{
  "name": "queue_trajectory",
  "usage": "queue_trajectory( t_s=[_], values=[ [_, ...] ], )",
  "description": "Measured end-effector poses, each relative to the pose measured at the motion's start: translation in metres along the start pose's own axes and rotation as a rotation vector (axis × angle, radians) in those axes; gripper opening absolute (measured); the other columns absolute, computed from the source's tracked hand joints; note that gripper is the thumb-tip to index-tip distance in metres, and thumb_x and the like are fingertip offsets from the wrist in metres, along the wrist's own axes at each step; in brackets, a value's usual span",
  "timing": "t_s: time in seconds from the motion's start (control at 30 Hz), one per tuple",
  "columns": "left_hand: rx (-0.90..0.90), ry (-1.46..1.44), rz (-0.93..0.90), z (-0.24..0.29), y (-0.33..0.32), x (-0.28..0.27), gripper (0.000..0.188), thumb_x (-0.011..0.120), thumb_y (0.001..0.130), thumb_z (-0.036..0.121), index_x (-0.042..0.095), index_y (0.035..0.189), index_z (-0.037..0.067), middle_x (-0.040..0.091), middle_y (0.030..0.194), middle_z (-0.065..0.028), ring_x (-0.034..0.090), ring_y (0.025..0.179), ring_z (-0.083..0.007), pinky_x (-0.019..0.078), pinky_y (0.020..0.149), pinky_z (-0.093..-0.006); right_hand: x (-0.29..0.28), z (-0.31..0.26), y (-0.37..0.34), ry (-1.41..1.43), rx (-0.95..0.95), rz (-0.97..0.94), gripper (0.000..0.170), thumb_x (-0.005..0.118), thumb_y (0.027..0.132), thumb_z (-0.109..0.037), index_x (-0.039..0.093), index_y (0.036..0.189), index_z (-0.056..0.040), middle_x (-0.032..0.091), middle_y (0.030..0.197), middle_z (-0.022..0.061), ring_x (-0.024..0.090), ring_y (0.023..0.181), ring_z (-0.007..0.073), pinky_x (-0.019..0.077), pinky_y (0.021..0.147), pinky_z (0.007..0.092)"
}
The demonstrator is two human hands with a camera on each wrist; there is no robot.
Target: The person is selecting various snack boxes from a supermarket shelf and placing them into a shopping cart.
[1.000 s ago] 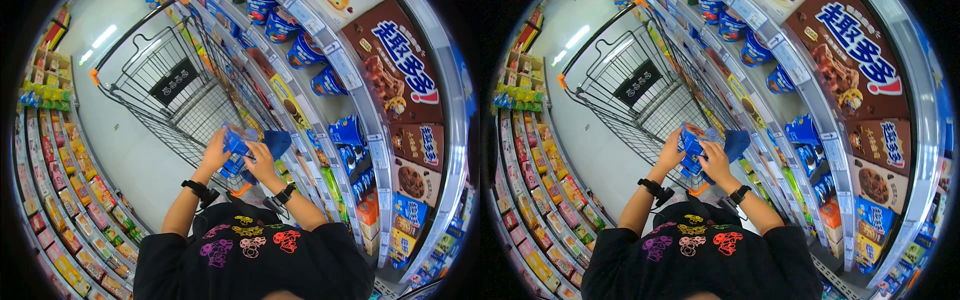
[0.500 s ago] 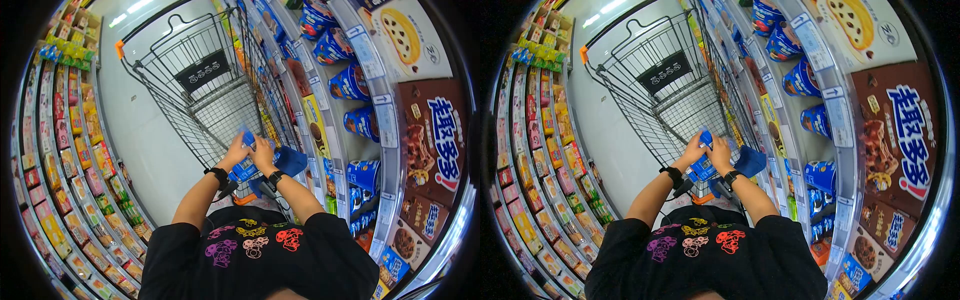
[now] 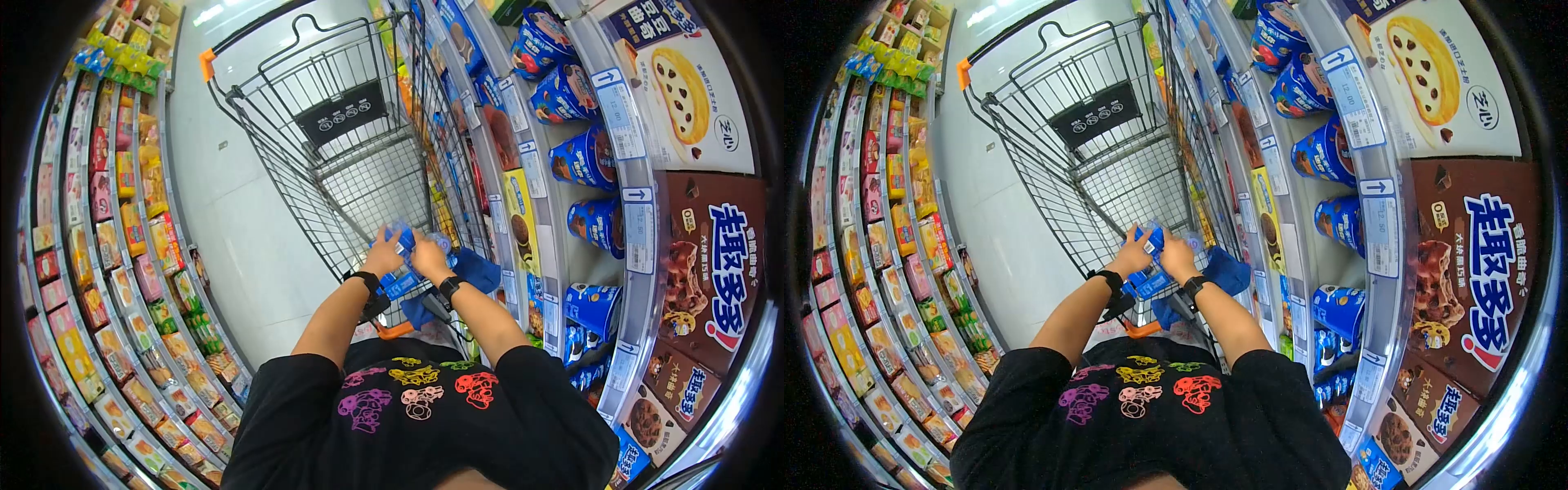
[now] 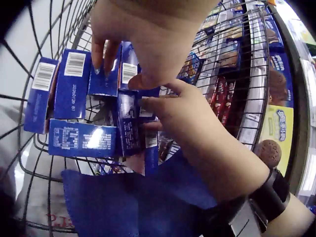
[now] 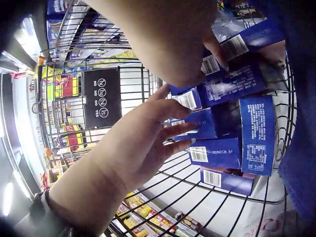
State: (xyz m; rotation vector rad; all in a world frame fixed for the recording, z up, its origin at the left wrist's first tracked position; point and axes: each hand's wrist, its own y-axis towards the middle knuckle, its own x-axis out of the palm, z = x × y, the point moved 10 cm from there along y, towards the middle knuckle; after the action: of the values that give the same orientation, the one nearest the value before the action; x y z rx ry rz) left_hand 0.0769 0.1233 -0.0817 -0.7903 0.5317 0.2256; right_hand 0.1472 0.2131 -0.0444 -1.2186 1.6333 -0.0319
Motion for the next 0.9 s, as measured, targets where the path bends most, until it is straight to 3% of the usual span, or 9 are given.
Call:
queue_trajectory(
  t_s=[0.17,0.3,0.4,0.47,0.53,0.7,0.73,0.83,0.9],
  values=[
    [0.028,0.008,0.036,-0.002,-0.006,0.008,0.078,0.065,0.067,0.024,0.036,0.139,0.018,0.015,0.146,-0.0271,0.043,0.12,-0.045,0.0393,0.1,-0.0423,0.021,0.0,-0.007,-0.001,-0.142,0.057,0.08,0.061,0.071,-0.006,0.022,0.14,0.0007,0.043,0.132,0.0242,0.047,0.116,0.038,0.0401,0.097,0.0415],
    [0.098,0.091,-0.017,0.003,-0.014,0.004,0.076,0.062,0.072,0.029,0.033,0.14,0.014,0.021,0.144,-0.0293,0.04,0.123,-0.0445,0.0374,0.102,-0.0419,0.025,-0.007,-0.021,-0.059,-0.145,0.071,0.083,0.063,0.074,-0.01,0.018,0.143,-0.0075,0.033,0.138,0.0278,0.039,0.12,0.0467,0.0364,0.099,0.0473],
    [0.021,0.019,-0.081,-0.01,-0.024,0.002,0.073,0.059,0.074,0.027,0.031,0.14,0.01,0.024,0.142,-0.0294,0.041,0.122,-0.0438,0.0373,0.101,-0.0423,0.036,-0.009,-0.024,-0.098,-0.178,0.052,0.085,0.065,0.073,-0.015,0.018,0.143,-0.0078,0.029,0.138,0.0331,0.034,0.124,0.0477,0.0273,0.105,0.05],
    [0.03,-0.012,-0.098,-0.016,-0.031,-0.003,0.07,0.057,0.074,0.025,0.034,0.138,0.009,0.031,0.139,-0.0292,0.045,0.118,-0.0434,0.0398,0.098,-0.0438,0.04,-0.01,-0.027,-0.16,-0.193,0.062,0.083,0.066,0.072,-0.018,0.022,0.142,-0.0075,0.027,0.138,0.0331,0.032,0.125,0.0482,0.0279,0.105,0.0495],
    [-0.045,0.048,0.023,-0.027,-0.042,-0.016,0.064,0.057,0.077,0.038,0.041,0.134,0.013,0.045,0.128,-0.0231,0.053,0.11,-0.0409,0.0436,0.092,-0.0507,0.037,-0.014,-0.03,-0.191,-0.144,0.039,0.073,0.065,0.072,-0.022,0.035,0.137,-0.005,0.026,0.139,0.0329,0.035,0.123,0.048,0.0301,0.104,0.0481],
    [0.043,0.082,0.03,-0.023,-0.048,-0.027,0.048,0.056,0.075,0.028,0.055,0.116,0.004,0.058,0.112,-0.0225,0.057,0.104,-0.0396,0.0466,0.087,-0.049,0.044,-0.016,-0.034,-0.187,-0.196,0.082,0.052,0.061,0.071,-0.022,0.053,0.115,0.0034,0.055,0.109,0.0244,0.05,0.106,0.0407,0.0383,0.095,0.0478],
    [0.052,0.104,-0.025,-0.013,-0.054,-0.029,0.043,0.056,0.075,0.029,0.059,0.11,0.004,0.062,0.106,-0.0228,0.06,0.1,-0.0368,0.0477,0.086,-0.0467,0.046,-0.018,-0.037,-0.189,-0.168,-0.015,0.048,0.064,0.071,-0.024,0.057,0.111,0.0022,0.055,0.11,0.0243,0.05,0.107,0.0413,0.0388,0.095,0.0461],
    [0.246,0.298,-0.231,0.028,-0.068,-0.027,0.045,0.055,0.078,0.034,0.061,0.109,0.002,0.064,0.1,-0.0227,0.06,0.096,-0.0376,0.048,0.085,-0.0427,0.026,-0.042,-0.06,0.012,-0.242,0.204,0.043,0.068,0.071,-0.027,0.061,0.105,-0.0014,0.056,0.111,0.0229,0.052,0.105,0.0394,0.0406,0.092,0.045],
    [0.301,0.586,-0.262,0.065,-0.09,-0.037,0.042,0.057,0.078,0.045,0.066,0.107,0.016,0.063,0.11,-0.0157,0.06,0.103,-0.0337,0.0369,0.089,-0.0633,0.006,-0.048,-0.077,0.106,-0.245,0.308,0.04,0.068,0.072,-0.028,0.062,0.104,-0.0034,0.057,0.112,0.0217,0.054,0.103,0.0371,0.0425,0.089,0.0441]
  ],
)
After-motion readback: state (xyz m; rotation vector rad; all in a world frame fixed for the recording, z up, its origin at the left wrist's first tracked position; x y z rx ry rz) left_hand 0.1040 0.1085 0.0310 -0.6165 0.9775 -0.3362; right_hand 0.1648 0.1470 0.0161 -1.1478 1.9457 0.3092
